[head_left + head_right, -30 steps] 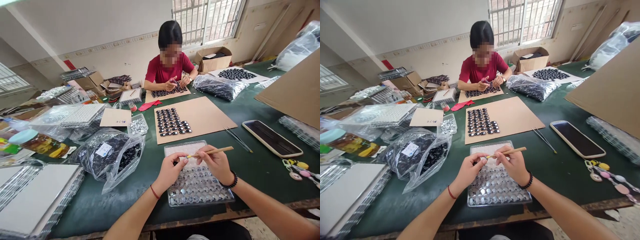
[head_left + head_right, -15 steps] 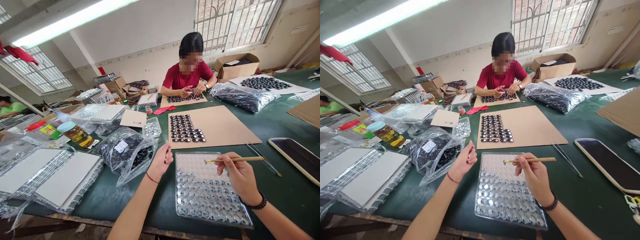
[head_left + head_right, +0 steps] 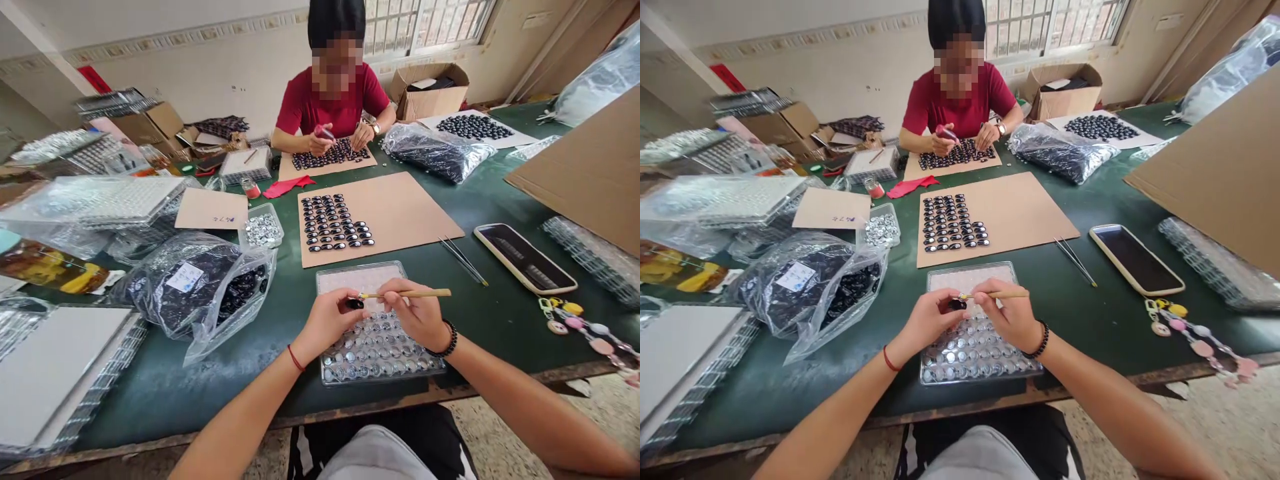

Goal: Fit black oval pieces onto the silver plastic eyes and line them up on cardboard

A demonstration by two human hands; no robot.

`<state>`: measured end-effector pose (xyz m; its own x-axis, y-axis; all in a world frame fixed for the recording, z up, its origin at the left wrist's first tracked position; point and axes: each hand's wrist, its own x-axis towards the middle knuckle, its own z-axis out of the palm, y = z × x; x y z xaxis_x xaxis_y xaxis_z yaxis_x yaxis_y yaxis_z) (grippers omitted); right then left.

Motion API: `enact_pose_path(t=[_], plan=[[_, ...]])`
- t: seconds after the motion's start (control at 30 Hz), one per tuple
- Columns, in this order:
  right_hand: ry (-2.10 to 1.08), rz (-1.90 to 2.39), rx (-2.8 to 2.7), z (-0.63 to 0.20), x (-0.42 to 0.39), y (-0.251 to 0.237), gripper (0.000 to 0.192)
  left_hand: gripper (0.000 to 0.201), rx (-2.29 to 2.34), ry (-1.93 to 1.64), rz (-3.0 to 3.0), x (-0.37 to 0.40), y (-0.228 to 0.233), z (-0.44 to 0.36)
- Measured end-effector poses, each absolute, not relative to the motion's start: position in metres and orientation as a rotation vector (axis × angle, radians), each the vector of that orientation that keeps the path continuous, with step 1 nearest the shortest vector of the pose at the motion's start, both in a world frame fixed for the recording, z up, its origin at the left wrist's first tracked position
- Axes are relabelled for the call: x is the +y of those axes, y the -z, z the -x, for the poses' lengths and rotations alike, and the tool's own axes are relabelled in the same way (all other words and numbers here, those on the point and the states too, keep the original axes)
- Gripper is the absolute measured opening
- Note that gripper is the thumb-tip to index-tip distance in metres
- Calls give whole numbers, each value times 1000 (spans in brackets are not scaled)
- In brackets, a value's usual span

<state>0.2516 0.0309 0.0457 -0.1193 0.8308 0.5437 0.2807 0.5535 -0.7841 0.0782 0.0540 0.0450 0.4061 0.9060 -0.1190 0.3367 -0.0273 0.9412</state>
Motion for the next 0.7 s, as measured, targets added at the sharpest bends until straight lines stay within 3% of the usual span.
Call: enact_pose_path(t=[0.7], plan=[[-387, 904, -1948, -247, 29, -48, 15, 26, 1135, -707, -1621, 55, -48, -78]])
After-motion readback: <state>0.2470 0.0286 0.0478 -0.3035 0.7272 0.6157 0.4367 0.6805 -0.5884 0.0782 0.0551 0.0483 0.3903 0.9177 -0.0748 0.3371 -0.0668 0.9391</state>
